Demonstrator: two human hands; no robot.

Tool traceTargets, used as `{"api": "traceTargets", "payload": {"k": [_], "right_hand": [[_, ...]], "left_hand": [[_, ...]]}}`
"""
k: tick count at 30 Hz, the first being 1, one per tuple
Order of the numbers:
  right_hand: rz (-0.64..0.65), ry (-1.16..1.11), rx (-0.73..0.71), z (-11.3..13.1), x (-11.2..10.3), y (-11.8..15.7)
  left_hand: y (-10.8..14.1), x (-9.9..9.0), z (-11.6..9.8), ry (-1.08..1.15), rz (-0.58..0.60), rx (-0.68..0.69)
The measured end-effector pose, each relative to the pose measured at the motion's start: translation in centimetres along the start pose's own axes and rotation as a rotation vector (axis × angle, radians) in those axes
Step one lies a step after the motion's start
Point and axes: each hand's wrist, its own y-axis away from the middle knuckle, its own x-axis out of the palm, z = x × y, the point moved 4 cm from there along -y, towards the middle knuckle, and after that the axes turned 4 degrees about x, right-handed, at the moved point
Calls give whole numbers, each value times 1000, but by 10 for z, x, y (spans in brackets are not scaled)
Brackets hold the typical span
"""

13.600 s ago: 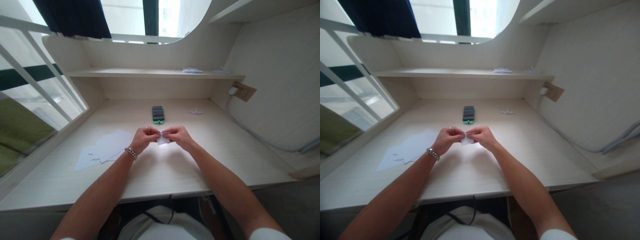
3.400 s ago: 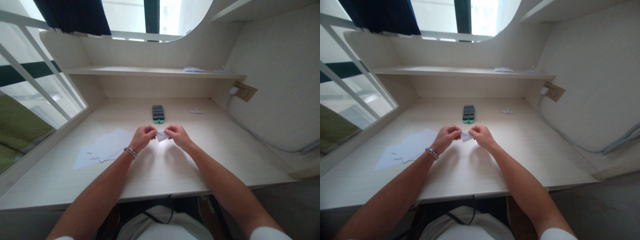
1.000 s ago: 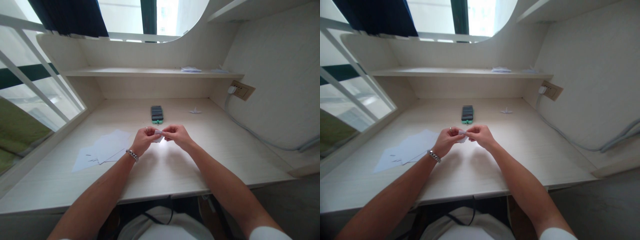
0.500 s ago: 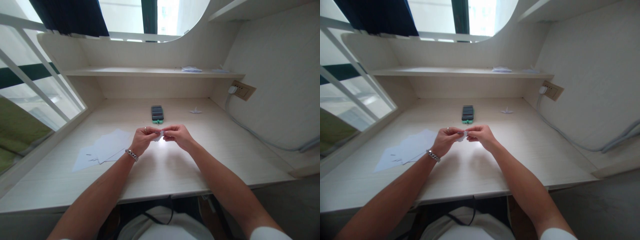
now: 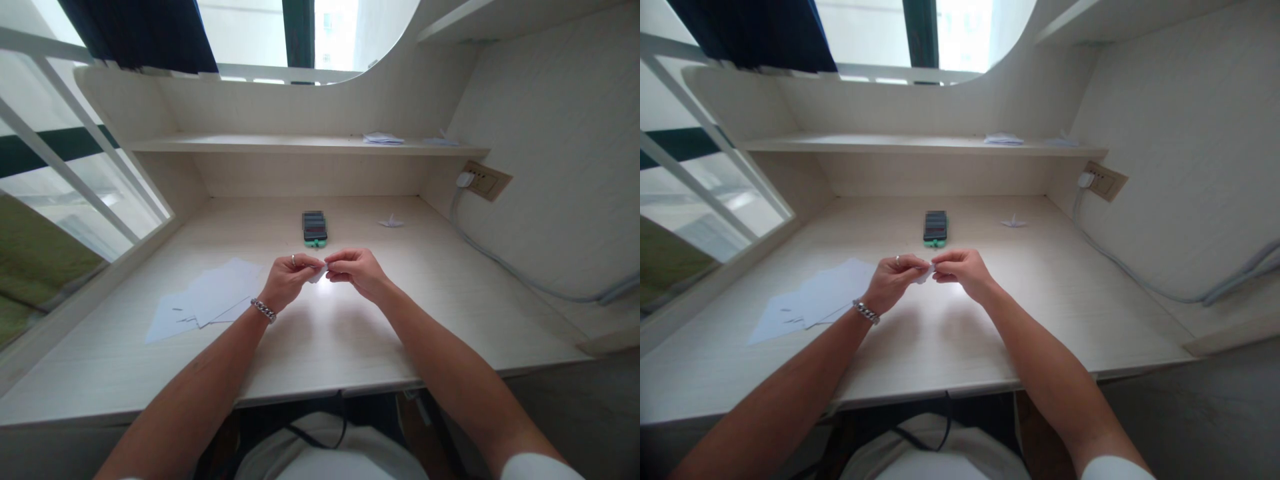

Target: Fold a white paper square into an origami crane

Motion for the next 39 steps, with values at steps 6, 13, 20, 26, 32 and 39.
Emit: {"api": "traceTargets", "payload": {"k": [6, 13, 20, 26, 32, 39], "right_hand": [[34, -32, 21, 0, -1, 0], [37, -20, 25, -1, -2, 0], [64, -10, 49, -1, -2, 0], [101, -11, 76, 0, -3, 1], [113, -5, 77, 1, -4, 2], [75, 144, 58, -3, -4, 0]], "left_hand": [[1, 0, -4, -11, -6, 16], [0, 0, -4, -19, 9, 22], [1, 0, -8, -34, 19, 22], [1, 0, -8, -27, 27, 33], [1, -1, -6, -73, 48, 69], [1, -1, 1, -86, 111, 55]]}}
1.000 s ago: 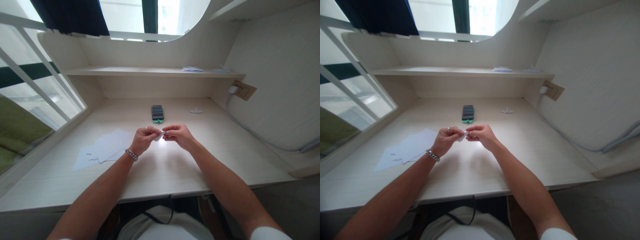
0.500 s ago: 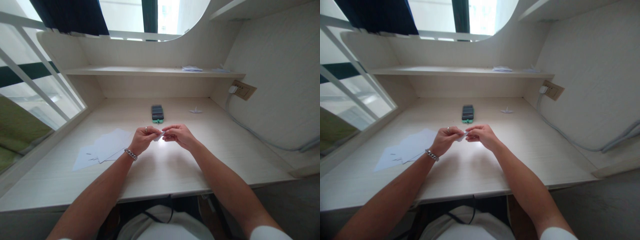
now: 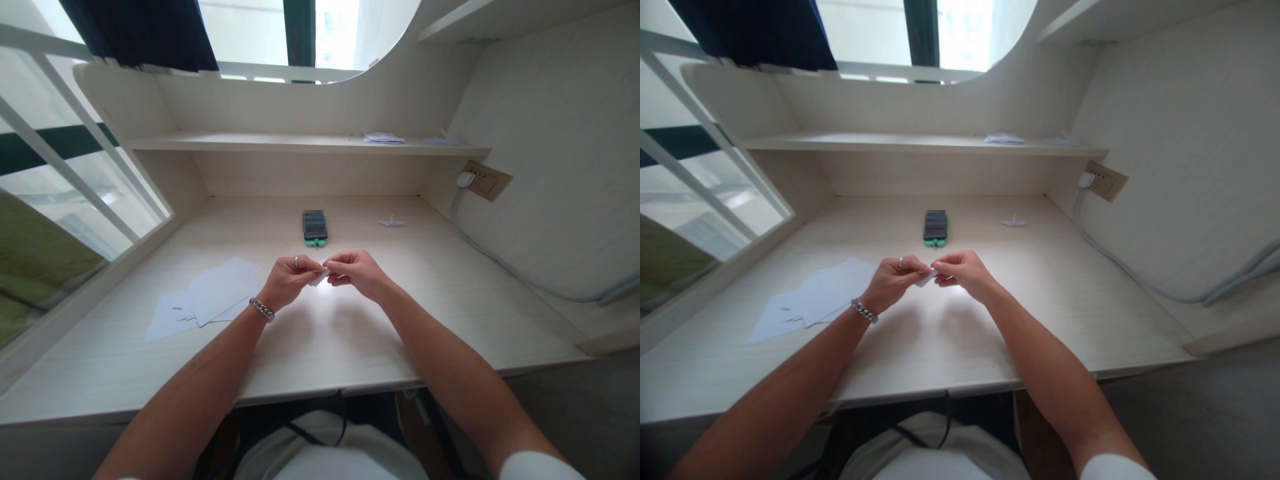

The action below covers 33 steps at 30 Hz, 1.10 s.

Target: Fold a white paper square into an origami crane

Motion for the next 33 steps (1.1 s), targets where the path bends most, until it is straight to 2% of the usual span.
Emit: {"api": "traceTargets", "payload": {"k": [14, 21, 26, 29, 33], "right_hand": [[9, 49, 27, -5, -2, -2], [7, 60, 18, -4, 1, -1], [-42, 43, -14, -1, 1, 0], [-83, 57, -69, 1, 1, 1], [-137, 143, -181, 2, 3, 1]], "left_hand": [[1, 3, 2, 31, 67, -142], [1, 2, 6, 153, 93, -267], [1, -2, 9, 296, 36, -374], [0, -7, 8, 361, -46, -392], [0, -10, 8, 275, -94, -380]]}}
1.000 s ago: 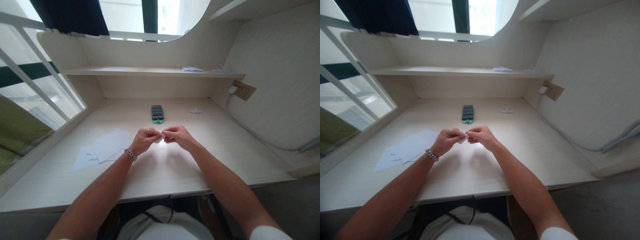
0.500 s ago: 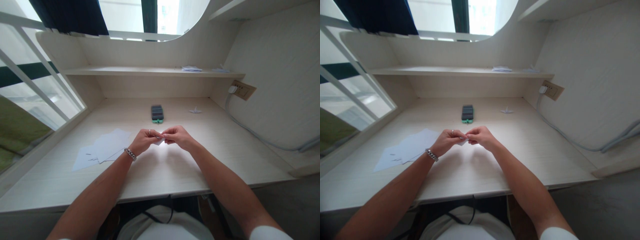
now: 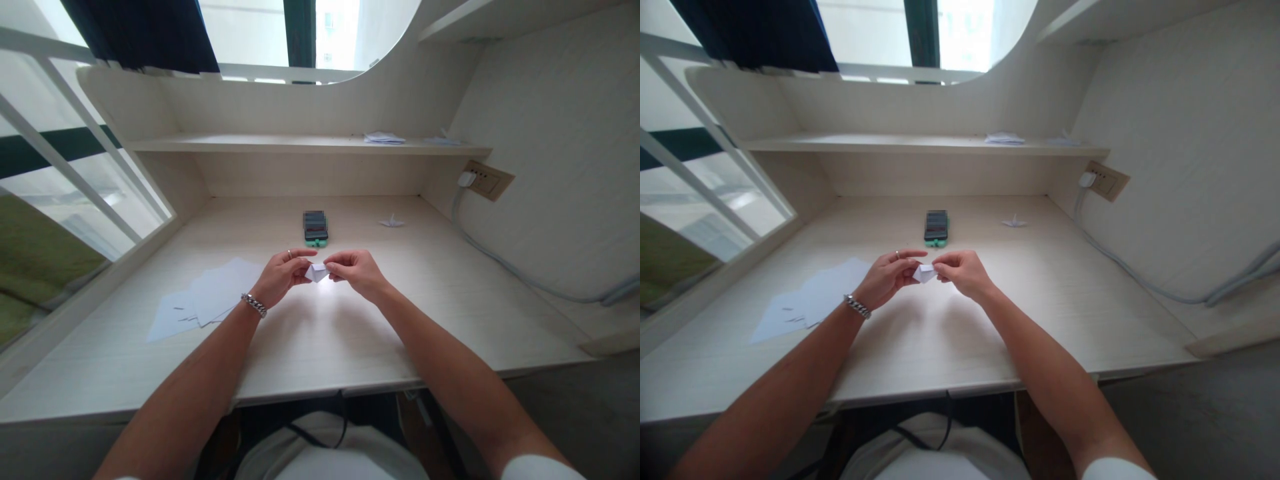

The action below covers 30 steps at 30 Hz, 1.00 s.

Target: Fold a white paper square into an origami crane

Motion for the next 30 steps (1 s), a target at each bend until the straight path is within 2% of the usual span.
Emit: {"api": "traceTargets", "payload": {"k": [5, 9, 13, 17, 20, 24, 30], "right_hand": [[-4, 112, -115, -1, 2, -1], [41, 90, -4, -6, 4, -2], [72, 40, 40, -7, 8, -3], [16, -14, -5, -3, 6, -3], [-31, -33, -29, -1, 5, -3], [-66, -24, -63, 0, 4, -3], [-77, -3, -110, -3, 7, -3]], "left_hand": [[0, 4, 2, -105, 15, 82], [-1, 6, 2, -140, 49, 157], [-1, 7, 3, -140, 60, 143], [1, 6, 2, 13, 25, 72], [2, 7, 1, 38, 58, 59], [2, 10, 0, -4, 88, 122], [3, 13, 2, -17, 37, 179]]}}
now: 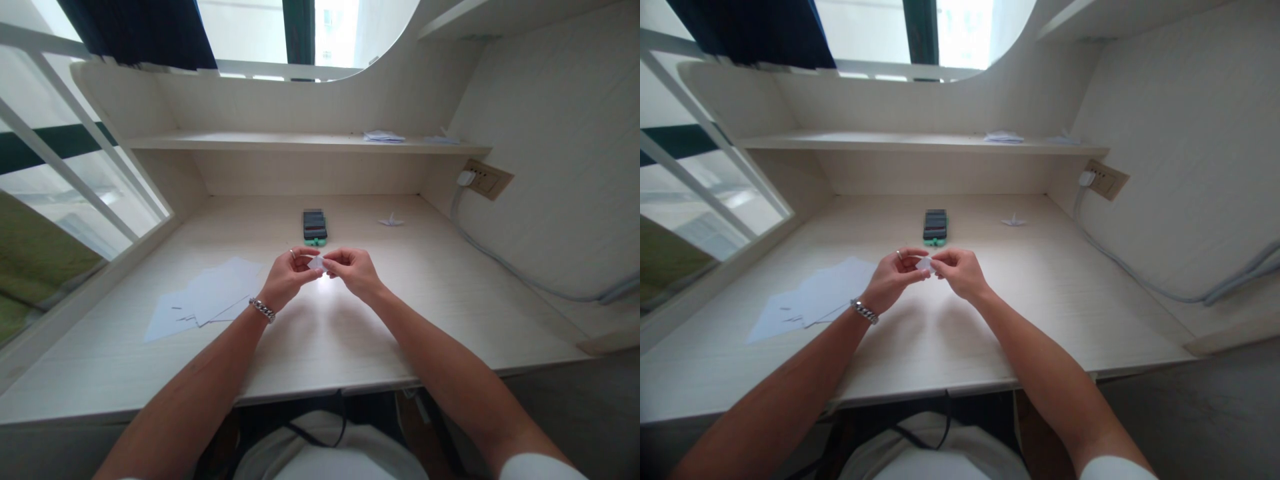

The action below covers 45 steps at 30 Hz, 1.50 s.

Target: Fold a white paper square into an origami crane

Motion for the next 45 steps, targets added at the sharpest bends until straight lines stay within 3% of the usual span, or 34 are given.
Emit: {"api": "traceTargets", "payload": {"k": [4, 10, 16, 23, 33, 39, 45], "right_hand": [[13, -13, 9, -1, 2, 0], [78, -38, 188, -6, 0, -1], [92, 17, 158, -4, 0, -1], [87, -90, 316, 0, -9, -1], [130, 83, 222, -2, -4, -1], [138, -72, 368, -5, -11, 0], [167, -21, 365, -6, -9, -1]], "left_hand": [[-2, -3, 4, -48, -68, 44], [-3, -6, 1, -108, -95, 70], [-2, -5, 1, -143, -77, 64], [-3, -10, -2, -152, -131, 102], [-4, -10, -1, -145, -141, 93], [-4, -11, -1, -141, -147, 96], [-5, -11, 0, -158, -155, 108]]}}
